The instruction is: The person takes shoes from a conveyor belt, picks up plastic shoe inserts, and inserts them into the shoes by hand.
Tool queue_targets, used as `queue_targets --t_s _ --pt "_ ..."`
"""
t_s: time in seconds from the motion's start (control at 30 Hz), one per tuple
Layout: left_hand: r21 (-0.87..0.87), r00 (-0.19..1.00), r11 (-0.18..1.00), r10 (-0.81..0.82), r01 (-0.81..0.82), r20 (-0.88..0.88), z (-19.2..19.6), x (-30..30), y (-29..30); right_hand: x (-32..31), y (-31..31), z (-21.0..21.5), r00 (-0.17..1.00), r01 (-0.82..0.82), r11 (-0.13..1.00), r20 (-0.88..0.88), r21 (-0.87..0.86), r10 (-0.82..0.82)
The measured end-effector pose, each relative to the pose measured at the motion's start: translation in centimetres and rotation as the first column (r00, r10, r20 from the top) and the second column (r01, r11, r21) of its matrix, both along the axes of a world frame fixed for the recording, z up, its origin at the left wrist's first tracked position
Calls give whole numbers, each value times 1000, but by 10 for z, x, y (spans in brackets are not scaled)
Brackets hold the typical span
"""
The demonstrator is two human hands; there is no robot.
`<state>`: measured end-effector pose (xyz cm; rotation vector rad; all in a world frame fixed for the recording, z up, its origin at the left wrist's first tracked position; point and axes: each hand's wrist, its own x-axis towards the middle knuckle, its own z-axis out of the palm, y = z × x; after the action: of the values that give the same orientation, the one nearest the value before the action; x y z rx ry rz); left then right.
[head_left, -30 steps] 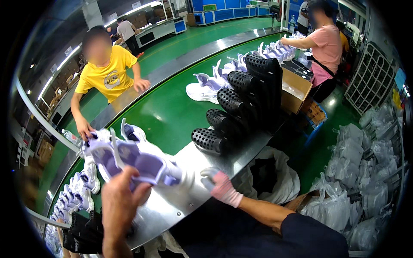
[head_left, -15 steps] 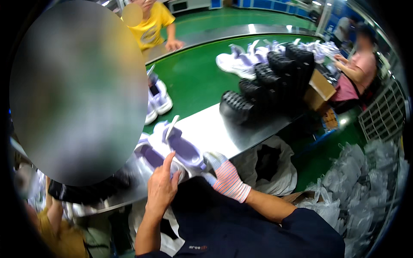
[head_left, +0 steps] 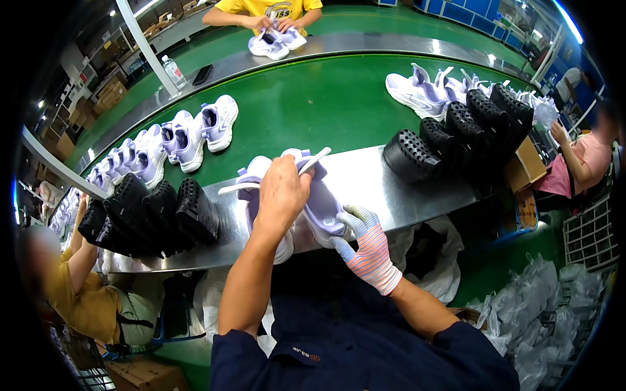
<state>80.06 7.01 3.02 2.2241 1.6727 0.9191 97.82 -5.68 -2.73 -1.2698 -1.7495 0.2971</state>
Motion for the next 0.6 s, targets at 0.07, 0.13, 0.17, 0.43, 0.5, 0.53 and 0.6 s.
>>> queue_targets --t_s 0.07,0.13,0.17,0.43,0.5,0.53,0.6 --pt "-144 999 990 -7 11 31 -3 3 12 5 0 -5 1000 11 1000 -9 6 -11" --pt "-333 984 941 7 54 180 -4 8 20 10 4 -5 999 27 1000 -47 16 -26" --pt "-308 947 938 -56 158 316 -7 4 23 13 4 -4 999 32 999 -43 14 -32" --pt "-435 859 863 5 255 513 -22 -1 37 13 5 1 1000 -3 1000 5 -25 3" --pt "-310 919 920 -111 239 379 -18 5 34 20 2 6 1000 -5 1000 8 -24 5" --pt "-290 914 928 -108 234 390 -9 9 27 24 0 11 1000 -8 1000 -7 -23 8" --pt "-282 927 938 -88 200 366 6 9 17 39 -10 31 992 33 996 -117 -80 -42"
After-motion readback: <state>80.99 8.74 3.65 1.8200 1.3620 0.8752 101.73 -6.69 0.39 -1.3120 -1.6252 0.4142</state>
